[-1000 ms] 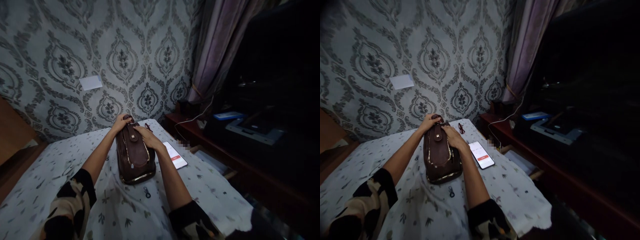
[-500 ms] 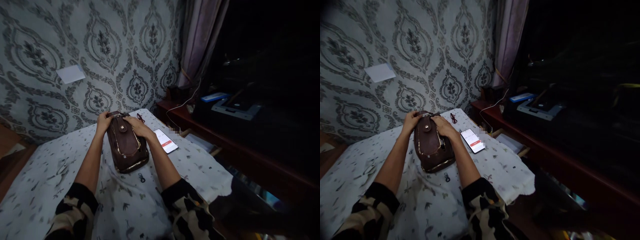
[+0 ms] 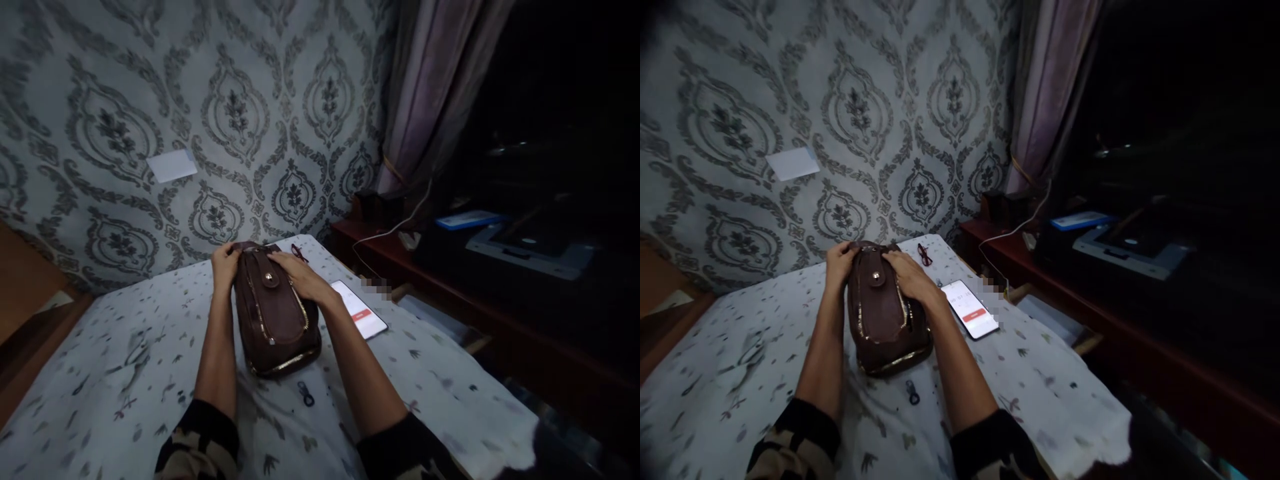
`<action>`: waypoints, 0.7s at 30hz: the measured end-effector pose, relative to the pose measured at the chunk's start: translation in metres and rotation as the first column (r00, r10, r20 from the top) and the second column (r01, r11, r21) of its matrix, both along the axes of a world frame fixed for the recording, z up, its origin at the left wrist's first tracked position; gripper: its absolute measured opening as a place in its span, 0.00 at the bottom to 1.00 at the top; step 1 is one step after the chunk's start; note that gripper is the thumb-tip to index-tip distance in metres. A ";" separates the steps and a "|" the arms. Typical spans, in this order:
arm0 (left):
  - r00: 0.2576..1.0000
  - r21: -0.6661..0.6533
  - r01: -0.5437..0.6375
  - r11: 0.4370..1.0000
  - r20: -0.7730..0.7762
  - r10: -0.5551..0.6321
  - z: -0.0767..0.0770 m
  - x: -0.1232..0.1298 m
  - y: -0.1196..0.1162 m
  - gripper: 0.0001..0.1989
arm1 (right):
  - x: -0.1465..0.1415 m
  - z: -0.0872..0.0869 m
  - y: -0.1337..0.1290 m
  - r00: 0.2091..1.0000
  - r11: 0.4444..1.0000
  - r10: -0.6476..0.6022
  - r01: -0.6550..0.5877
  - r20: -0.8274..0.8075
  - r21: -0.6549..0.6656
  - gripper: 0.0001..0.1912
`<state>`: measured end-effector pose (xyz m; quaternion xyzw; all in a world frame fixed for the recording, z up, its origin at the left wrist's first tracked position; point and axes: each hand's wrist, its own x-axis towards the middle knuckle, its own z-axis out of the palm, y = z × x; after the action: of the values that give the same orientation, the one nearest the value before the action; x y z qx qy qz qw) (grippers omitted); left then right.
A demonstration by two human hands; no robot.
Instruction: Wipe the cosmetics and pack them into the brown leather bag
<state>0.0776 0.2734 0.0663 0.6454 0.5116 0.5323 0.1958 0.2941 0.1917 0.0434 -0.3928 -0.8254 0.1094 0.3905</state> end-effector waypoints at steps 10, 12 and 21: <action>1.000 0.016 -0.023 1.000 -0.018 0.024 0.000 0.002 -0.002 0.11 | 0.004 -0.003 0.005 1.000 1.000 0.023 -0.023 -0.007 0.014 0.27; 0.999 0.024 -0.022 0.999 -0.023 0.022 0.002 0.003 -0.004 0.11 | 0.004 -0.002 0.004 1.000 1.000 0.019 -0.019 -0.012 0.013 0.28; 0.999 0.042 -0.039 0.998 -0.014 0.040 0.006 0.003 -0.010 0.09 | 0.003 -0.001 0.003 1.000 1.000 -0.004 0.004 -0.014 -0.018 0.27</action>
<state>0.0810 0.2638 0.0721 0.6430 0.5145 0.5419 0.1679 0.2967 0.1943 0.0420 -0.3971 -0.8208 0.1186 0.3931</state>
